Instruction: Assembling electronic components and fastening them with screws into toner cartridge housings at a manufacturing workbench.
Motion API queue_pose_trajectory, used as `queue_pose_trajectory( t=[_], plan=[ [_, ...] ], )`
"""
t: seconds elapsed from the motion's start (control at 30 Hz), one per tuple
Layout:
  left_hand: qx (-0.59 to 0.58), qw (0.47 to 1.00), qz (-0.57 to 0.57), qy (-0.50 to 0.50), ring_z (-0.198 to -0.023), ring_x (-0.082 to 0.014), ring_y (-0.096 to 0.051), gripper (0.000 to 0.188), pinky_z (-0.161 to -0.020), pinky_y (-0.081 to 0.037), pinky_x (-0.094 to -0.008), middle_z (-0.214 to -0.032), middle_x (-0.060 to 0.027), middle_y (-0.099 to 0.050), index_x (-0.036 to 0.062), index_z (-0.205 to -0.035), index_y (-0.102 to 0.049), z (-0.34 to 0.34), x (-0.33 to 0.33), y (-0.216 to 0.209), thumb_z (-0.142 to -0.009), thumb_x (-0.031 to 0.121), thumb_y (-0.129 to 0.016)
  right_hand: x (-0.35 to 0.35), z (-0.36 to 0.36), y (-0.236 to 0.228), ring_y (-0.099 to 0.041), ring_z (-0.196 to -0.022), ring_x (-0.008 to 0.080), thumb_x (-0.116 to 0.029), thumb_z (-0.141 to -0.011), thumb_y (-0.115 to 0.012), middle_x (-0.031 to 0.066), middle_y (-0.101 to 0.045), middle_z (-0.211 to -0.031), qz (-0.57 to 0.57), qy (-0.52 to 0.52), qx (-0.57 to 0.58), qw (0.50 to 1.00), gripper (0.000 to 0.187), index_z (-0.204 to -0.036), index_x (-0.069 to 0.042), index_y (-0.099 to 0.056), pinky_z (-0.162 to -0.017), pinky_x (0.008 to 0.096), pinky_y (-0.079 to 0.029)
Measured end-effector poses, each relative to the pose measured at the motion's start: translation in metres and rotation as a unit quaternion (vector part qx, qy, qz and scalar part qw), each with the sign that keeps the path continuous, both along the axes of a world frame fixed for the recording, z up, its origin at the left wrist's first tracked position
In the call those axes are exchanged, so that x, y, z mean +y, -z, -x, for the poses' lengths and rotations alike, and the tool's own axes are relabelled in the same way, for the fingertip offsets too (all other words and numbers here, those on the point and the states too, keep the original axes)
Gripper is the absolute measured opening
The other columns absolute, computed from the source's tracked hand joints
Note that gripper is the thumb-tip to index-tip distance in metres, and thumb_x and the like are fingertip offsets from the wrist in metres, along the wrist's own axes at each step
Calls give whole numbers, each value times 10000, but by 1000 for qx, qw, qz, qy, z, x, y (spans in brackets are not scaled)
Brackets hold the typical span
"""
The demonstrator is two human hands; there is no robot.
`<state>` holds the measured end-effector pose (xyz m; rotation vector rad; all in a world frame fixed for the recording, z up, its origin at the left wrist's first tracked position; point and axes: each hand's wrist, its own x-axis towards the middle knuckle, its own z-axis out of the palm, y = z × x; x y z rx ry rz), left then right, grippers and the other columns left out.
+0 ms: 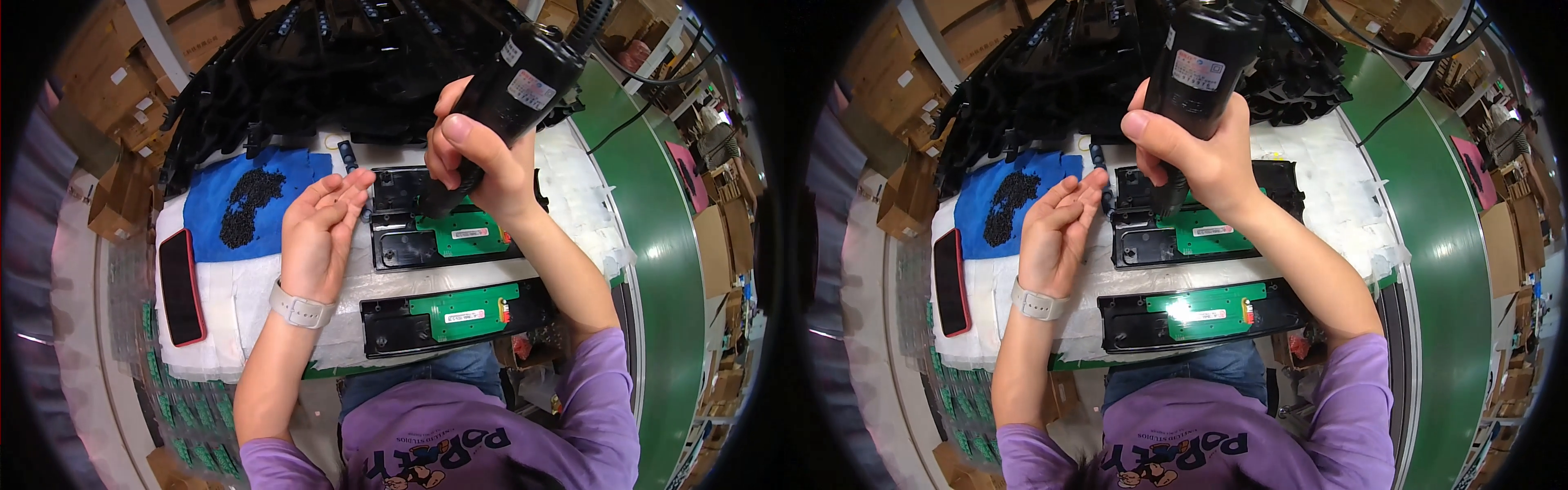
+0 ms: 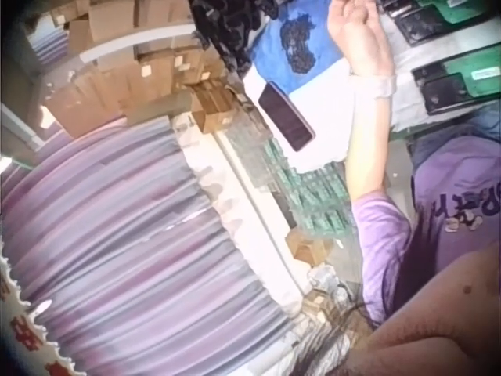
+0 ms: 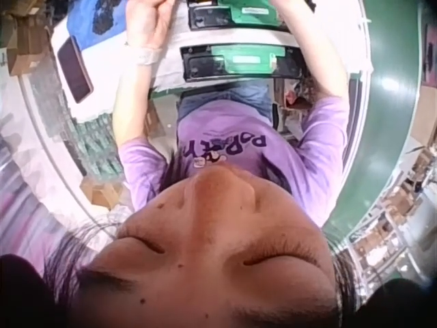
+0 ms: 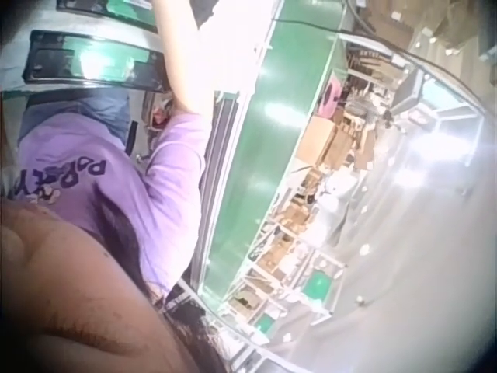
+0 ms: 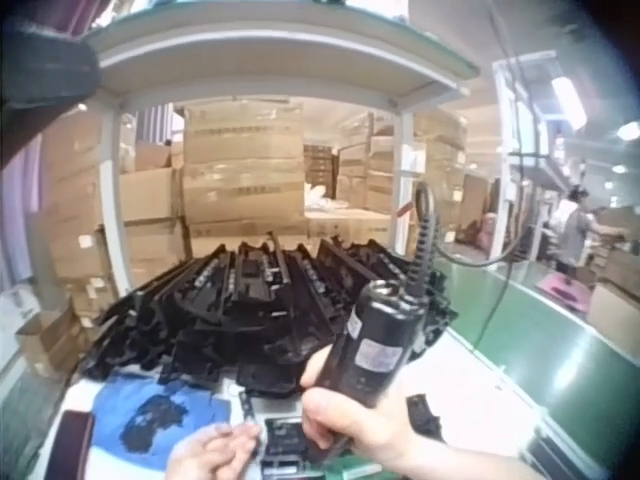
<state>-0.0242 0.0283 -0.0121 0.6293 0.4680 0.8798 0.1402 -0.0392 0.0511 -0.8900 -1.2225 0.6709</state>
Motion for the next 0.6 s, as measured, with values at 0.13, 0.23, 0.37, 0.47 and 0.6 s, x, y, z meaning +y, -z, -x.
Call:
queue_pose_trajectory(
  t=[0.13, 0.23, 0.37, 0.47, 0.6],
  plan=[
    [14, 999, -40, 26, -1027, -283, -556, 138, -877, -475, -301, -1107, -259, -517, -66, -1003, -433, -3, -5, -3, -895, -16, -364, 4, 0, 0, -413, -369, 135, -172, -762, -564, 34, -400, -497, 3, -5, 7, 1000, 243, -892, 2, -454, -385, 255, -333],
    [42, 996, -73, 39, -855, -240, -606, 159, -736, -504, -267, -1030, -242, -563, -52, -1008, -444, -4, -4, 1, -922, 70, -392, 7, 1, -2, -420, -369, 138, -169, -758, -569, 41, -416, -495, 12, -2, -3, 1000, 223, -852, 5, -465, -381, 251, -334],
    [99, 987, -93, 80, -489, -109, -509, 222, -437, -392, -198, -764, -134, -605, -16, -989, -480, -3, -5, 1, -938, 193, -425, 10, 2, -3, -428, -369, 139, -163, -750, -582, 50, -429, -490, 27, -12, -14, 999, 204, -782, 7, -474, -370, 240, -334],
    [107, 977, -110, 149, -398, -59, -345, 222, -379, -274, -197, -599, -32, -512, -2, -959, -497, 2, 0, 1, -943, 203, -413, 10, 3, -4, -430, -370, 134, -152, -746, -592, 51, -434, -486, 25, -14, -9, 1000, 198, -757, 7, -475, -365, 234, -335],
    [108, 974, -123, 157, -426, -38, -304, 199, -393, -249, -193, -552, 21, -423, 11, -942, -498, -1, -5, -1, -937, 193, -417, 12, 3, 1, -464, -403, 65, -89, -736, -646, 12, -507, -496, 27, -37, 21, 999, 143, -666, -7, -552, -385, 201, -345]
  ],
)
